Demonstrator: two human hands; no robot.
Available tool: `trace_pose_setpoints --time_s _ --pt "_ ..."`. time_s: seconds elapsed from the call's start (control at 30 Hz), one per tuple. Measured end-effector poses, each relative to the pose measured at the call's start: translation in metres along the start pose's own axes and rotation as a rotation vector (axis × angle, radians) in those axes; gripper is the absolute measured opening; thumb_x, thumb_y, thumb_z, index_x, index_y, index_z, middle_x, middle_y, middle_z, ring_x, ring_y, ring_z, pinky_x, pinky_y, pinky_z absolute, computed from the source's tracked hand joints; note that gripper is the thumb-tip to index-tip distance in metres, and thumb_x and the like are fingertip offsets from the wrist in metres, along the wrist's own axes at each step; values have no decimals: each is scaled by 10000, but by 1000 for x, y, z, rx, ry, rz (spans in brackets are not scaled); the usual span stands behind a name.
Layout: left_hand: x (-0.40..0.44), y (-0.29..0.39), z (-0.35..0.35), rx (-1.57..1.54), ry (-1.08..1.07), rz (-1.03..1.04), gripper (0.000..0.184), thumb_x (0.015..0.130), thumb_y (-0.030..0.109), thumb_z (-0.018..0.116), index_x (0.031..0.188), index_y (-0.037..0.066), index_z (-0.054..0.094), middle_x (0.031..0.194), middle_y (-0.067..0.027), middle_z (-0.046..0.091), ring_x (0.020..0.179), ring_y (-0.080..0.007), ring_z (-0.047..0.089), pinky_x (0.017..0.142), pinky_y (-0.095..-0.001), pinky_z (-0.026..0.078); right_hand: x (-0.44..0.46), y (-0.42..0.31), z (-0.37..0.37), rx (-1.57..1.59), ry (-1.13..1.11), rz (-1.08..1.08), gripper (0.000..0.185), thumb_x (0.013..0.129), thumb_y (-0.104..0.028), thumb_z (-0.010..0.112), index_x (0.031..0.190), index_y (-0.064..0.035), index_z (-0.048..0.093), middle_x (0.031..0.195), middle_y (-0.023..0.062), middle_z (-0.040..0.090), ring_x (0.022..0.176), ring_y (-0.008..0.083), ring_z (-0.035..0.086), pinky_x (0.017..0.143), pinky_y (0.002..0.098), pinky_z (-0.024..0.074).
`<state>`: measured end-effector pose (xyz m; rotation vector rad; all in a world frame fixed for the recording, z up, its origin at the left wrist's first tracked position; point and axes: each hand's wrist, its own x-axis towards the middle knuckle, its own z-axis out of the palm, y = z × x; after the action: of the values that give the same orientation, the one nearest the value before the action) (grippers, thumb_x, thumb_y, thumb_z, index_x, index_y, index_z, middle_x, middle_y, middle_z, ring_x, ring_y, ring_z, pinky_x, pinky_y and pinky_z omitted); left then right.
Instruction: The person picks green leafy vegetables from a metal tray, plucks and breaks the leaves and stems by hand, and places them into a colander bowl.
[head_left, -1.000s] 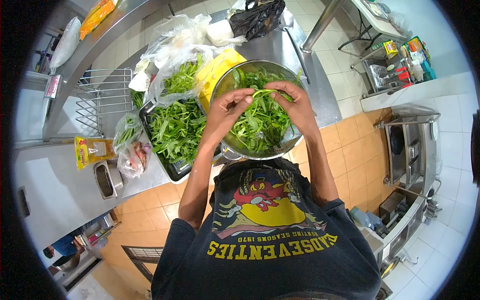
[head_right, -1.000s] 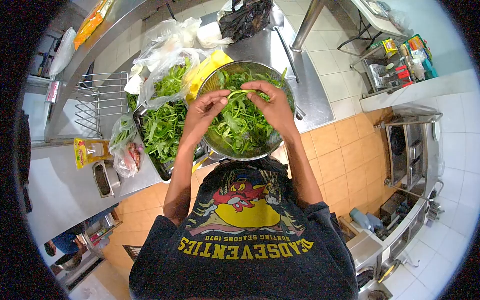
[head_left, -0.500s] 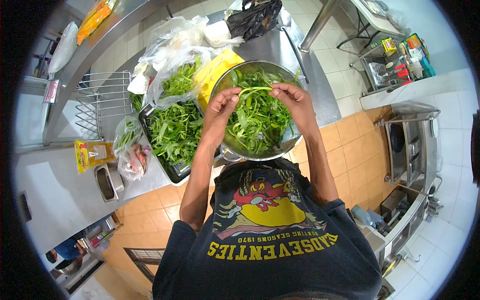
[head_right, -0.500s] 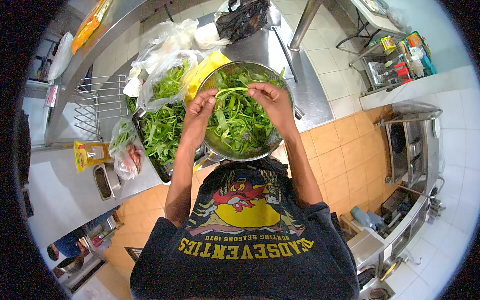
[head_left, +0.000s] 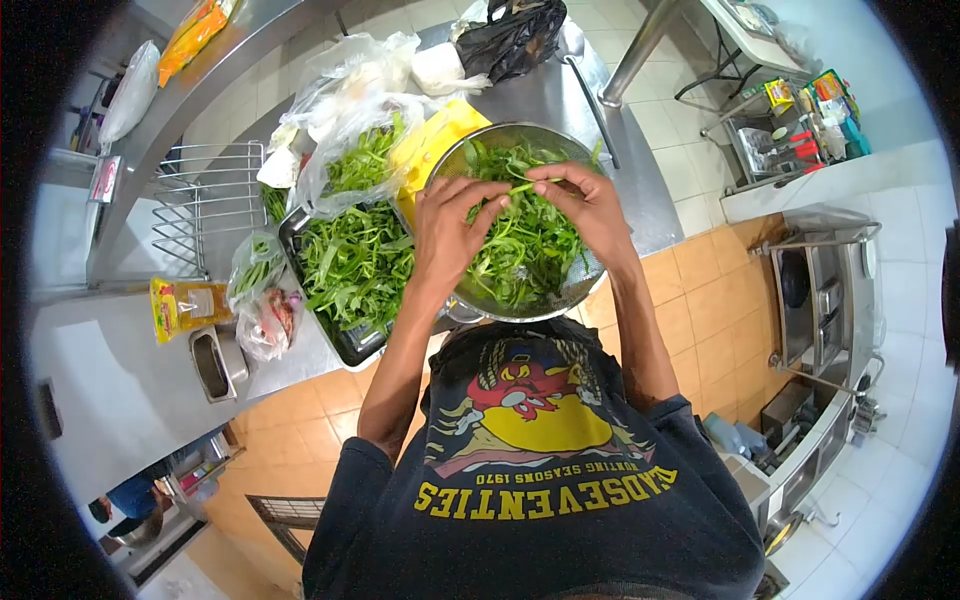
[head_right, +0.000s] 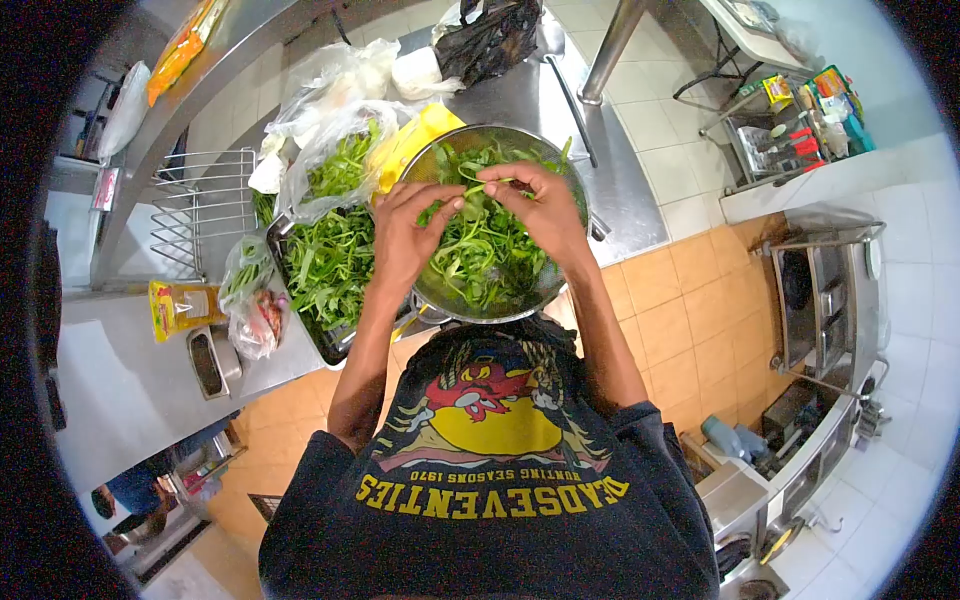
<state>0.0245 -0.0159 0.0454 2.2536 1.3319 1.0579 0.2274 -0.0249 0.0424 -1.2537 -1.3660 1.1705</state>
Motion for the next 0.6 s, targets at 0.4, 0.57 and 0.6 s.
trace_pose_setpoints --time_s 0.4,0.57,0.6 --pt "-6 -15 6 -103 10 -101 189 830 203 762 974 87 723 936 -75 711 860 -261 625 822 -377 447 0 10 4 275 53 52 328 932 -96 658 1250 -48 594 1011 22 678 949 112 610 865 263 477" --pt "-6 -10 -1 -93 -22 -120 182 843 214 753 966 82 727 930 -81 730 855 -257 633 811 -378 444 -3 9 4 18 101 -62 279 924 -92 665 1197 -37 638 998 30 680 938 105 611 851 260 484" --pt "-5 -8 -3 -81 -31 -118 184 845 207 752 969 74 726 928 -85 730 850 -254 637 805 -376 452 -3 9 4 -36 102 -85 263 920 -88 667 1176 -31 649 993 34 681 933 105 612 852 260 484"
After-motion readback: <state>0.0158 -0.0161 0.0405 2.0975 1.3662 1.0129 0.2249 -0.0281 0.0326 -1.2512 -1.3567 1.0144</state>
